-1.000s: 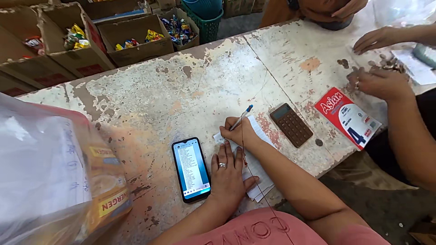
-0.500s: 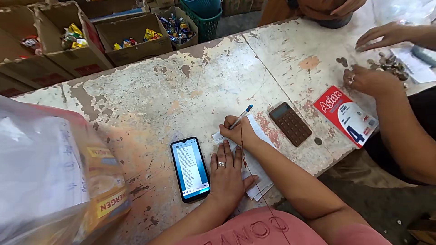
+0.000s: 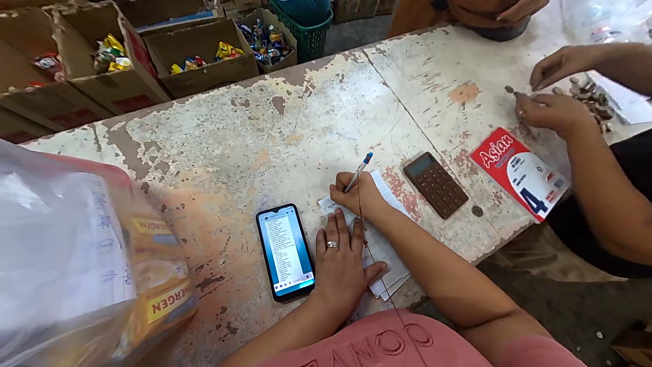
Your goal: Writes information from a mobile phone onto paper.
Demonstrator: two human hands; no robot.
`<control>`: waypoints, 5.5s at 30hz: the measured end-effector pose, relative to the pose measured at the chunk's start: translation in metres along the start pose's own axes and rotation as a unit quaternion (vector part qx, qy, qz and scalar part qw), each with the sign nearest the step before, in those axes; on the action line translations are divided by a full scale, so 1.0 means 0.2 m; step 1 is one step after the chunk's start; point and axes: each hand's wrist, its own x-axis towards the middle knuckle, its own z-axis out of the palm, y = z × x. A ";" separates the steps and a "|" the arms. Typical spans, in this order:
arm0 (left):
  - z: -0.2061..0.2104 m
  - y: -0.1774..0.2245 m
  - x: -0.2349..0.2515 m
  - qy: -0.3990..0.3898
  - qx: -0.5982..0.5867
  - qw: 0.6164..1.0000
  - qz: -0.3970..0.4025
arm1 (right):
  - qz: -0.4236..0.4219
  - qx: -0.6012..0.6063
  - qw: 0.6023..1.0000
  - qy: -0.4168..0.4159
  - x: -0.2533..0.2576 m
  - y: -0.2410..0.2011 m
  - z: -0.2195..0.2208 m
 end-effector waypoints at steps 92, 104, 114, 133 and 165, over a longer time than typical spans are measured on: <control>-0.07 -0.01 -0.01 -0.085 -0.076 0.993 -0.017 | -0.078 0.118 0.989 -0.028 -0.08 -0.16 0.10; -0.10 0.01 0.02 -0.124 -0.043 0.991 -0.039 | -0.019 0.078 0.997 0.014 -0.01 -0.05 0.11; -0.03 0.01 0.00 -0.028 0.006 0.999 -0.040 | -0.002 0.122 0.992 0.036 -0.03 -0.06 0.12; -0.02 0.01 0.00 0.007 -0.001 0.999 -0.041 | 0.010 0.059 0.998 0.023 0.01 -0.05 0.08; -0.01 0.00 0.00 -0.007 -0.009 0.999 -0.040 | -0.002 0.005 1.000 0.008 0.02 -0.04 0.08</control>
